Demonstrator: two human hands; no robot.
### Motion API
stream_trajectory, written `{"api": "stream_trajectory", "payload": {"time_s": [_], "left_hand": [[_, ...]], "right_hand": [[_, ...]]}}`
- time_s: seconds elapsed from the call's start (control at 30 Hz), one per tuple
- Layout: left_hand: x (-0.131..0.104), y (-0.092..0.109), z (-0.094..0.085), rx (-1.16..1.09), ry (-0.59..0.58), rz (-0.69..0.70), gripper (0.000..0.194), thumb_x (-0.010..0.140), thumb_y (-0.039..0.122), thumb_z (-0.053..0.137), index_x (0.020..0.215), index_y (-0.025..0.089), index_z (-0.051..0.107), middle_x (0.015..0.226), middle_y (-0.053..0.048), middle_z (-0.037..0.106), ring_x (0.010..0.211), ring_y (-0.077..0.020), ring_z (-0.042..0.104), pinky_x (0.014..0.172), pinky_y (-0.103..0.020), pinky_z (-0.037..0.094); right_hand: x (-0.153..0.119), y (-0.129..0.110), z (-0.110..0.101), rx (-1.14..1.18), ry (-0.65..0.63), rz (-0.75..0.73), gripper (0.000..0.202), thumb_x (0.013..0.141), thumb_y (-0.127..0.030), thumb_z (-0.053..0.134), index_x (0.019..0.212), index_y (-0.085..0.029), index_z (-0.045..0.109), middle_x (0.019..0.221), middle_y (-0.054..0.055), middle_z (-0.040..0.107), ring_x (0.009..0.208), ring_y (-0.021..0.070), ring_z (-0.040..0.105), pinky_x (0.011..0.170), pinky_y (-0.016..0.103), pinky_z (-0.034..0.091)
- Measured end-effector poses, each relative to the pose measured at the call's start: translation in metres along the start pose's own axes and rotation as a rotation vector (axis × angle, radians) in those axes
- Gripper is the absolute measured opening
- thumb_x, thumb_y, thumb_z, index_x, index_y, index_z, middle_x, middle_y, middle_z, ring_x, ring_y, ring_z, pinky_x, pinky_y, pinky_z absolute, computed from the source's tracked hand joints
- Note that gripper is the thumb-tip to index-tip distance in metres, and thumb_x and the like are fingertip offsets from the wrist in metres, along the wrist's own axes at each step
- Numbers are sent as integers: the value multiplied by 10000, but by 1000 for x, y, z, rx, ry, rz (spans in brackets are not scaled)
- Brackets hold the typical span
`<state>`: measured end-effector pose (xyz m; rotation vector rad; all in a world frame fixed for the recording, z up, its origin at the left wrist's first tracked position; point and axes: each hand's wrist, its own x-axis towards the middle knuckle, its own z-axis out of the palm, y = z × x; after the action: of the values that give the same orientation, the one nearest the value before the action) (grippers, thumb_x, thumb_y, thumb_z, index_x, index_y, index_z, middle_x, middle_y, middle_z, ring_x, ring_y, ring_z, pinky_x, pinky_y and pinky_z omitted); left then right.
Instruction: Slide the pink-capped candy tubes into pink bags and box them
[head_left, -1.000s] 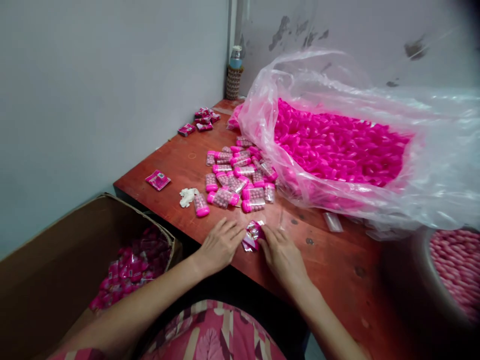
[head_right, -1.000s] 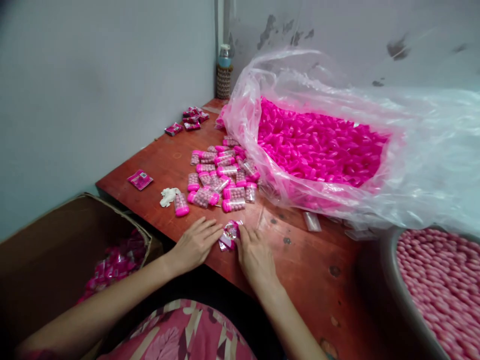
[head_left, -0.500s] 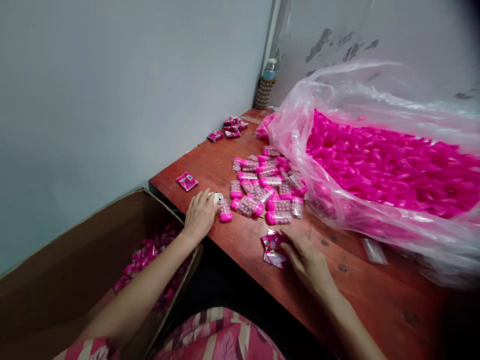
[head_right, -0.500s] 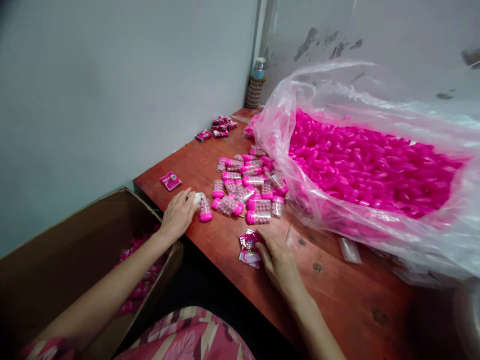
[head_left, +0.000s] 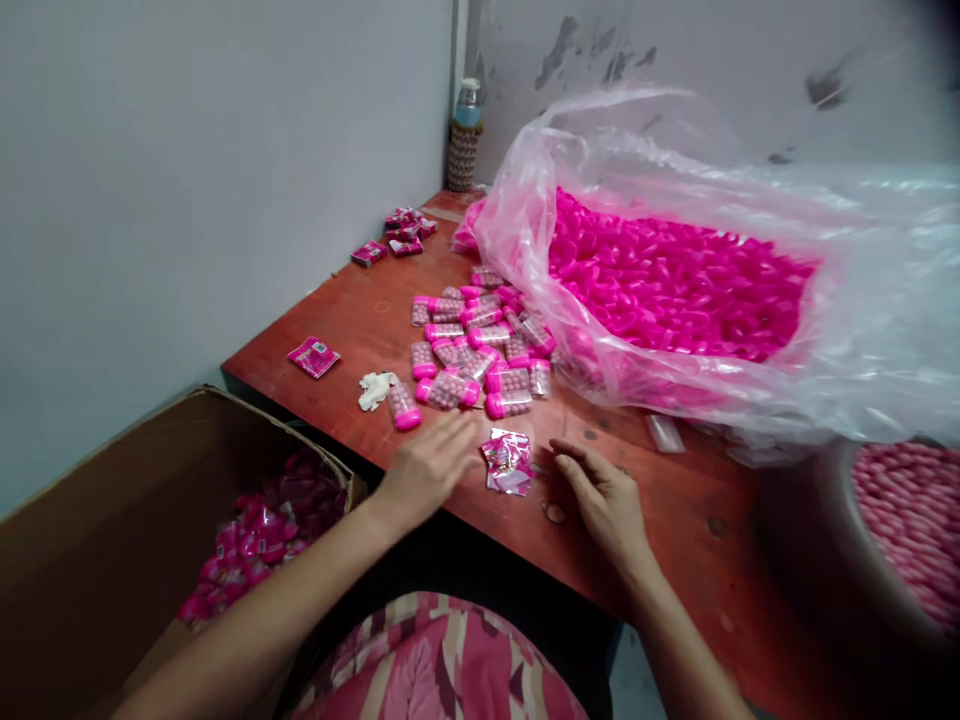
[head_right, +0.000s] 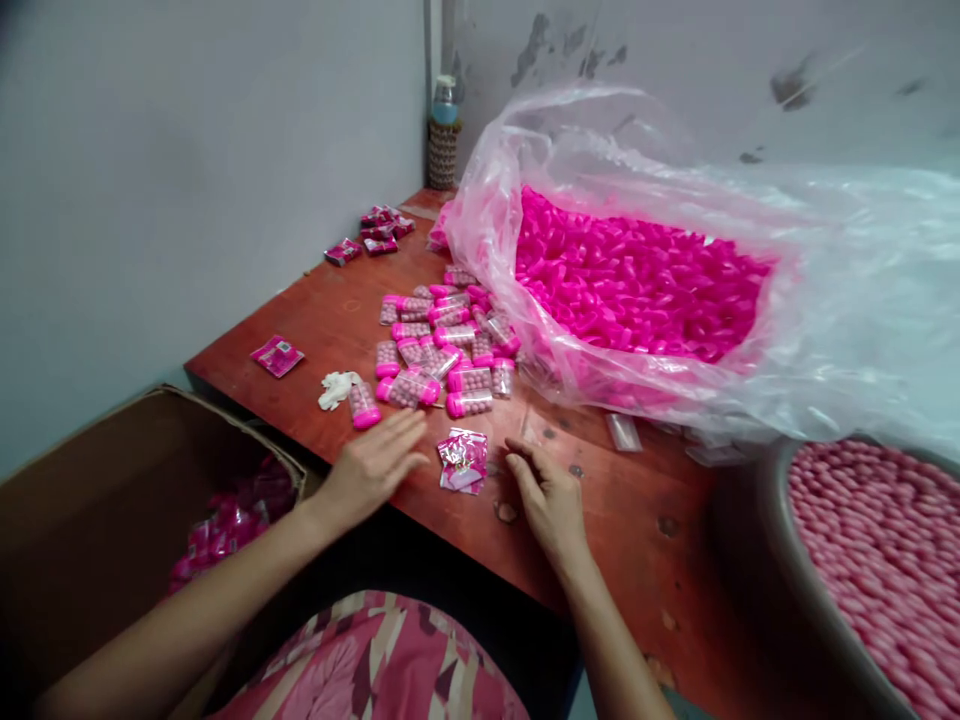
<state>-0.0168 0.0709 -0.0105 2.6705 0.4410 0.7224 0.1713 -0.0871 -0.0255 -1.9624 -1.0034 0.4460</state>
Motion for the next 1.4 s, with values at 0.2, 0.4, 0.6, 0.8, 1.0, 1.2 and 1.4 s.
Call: {"api": "stream_trajectory", "payload": {"time_s": [0.2, 0.4, 0.6, 0.8, 1.0, 1.2, 1.4], "left_hand": [[12, 28, 49, 27, -86, 33, 367, 827, 337, 460, 1112, 119, 540, 1232, -143, 503, 1212, -261, 361, 1001, -452, 300], [5, 22, 59, -46, 14, 26, 263, 831, 256, 469, 1039, 157, 597, 1194, -110, 544, 1193, -230, 396, 999, -429, 323], [10, 32, 44, -268, 58, 19, 306, 826, 216, 477, 1120, 200, 558, 1257, -79, 492, 1229, -219, 344, 1026, -430, 271], [11, 47, 23, -1010, 153, -607, 437, 768, 309, 563, 1182, 180, 510, 1161, -103, 565, 1067, -241, 516, 915, -375, 402], [0, 44, 18, -1494, 87, -892, 253, 688, 325, 645, 760, 83, 660, 746, -67, 657, 711, -173, 615, 722, -323, 497], [-11, 35, 9, -1464, 168, -1024, 249, 657, 310, 672, 750, 78, 674, 702, -72, 655, 669, -160, 616, 666, -296, 512], [-28, 28, -7, -1416, 309, -1103, 238, 622, 306, 699, 658, 74, 661, 626, -59, 642, 579, -146, 603, 600, -298, 528]], "right_hand": [[-14, 3, -3, 93, -10, 49, 292, 816, -358, 489, 1036, -200, 598, 1019, 75, 649, 902, 217, 611, 805, 358, 472], [-16, -5, 0, 147, 3, 45, 276, 810, -352, 497, 1011, -200, 611, 987, 78, 658, 883, 224, 615, 778, 358, 478], [-4, -33, 13, 438, -114, 151, 347, 732, -363, 595, 1035, -196, 575, 830, 48, 668, 662, 178, 617, 524, 259, 476], [9, -50, 21, 797, -88, 280, 316, 685, -311, 654, 952, -179, 548, 692, -5, 617, 567, 129, 572, 502, 227, 443], [12, -53, 42, 770, -254, 241, 299, 671, -280, 674, 927, -174, 562, 611, -26, 589, 553, 114, 543, 527, 220, 413], [14, -65, 51, 714, -410, 253, 254, 666, -310, 675, 852, -166, 579, 584, -34, 565, 496, 87, 497, 476, 194, 363], [39, -76, 63, 354, -415, -9, 194, 796, -343, 519, 873, -174, 573, 690, 7, 607, 595, 132, 555, 542, 235, 414]]}}
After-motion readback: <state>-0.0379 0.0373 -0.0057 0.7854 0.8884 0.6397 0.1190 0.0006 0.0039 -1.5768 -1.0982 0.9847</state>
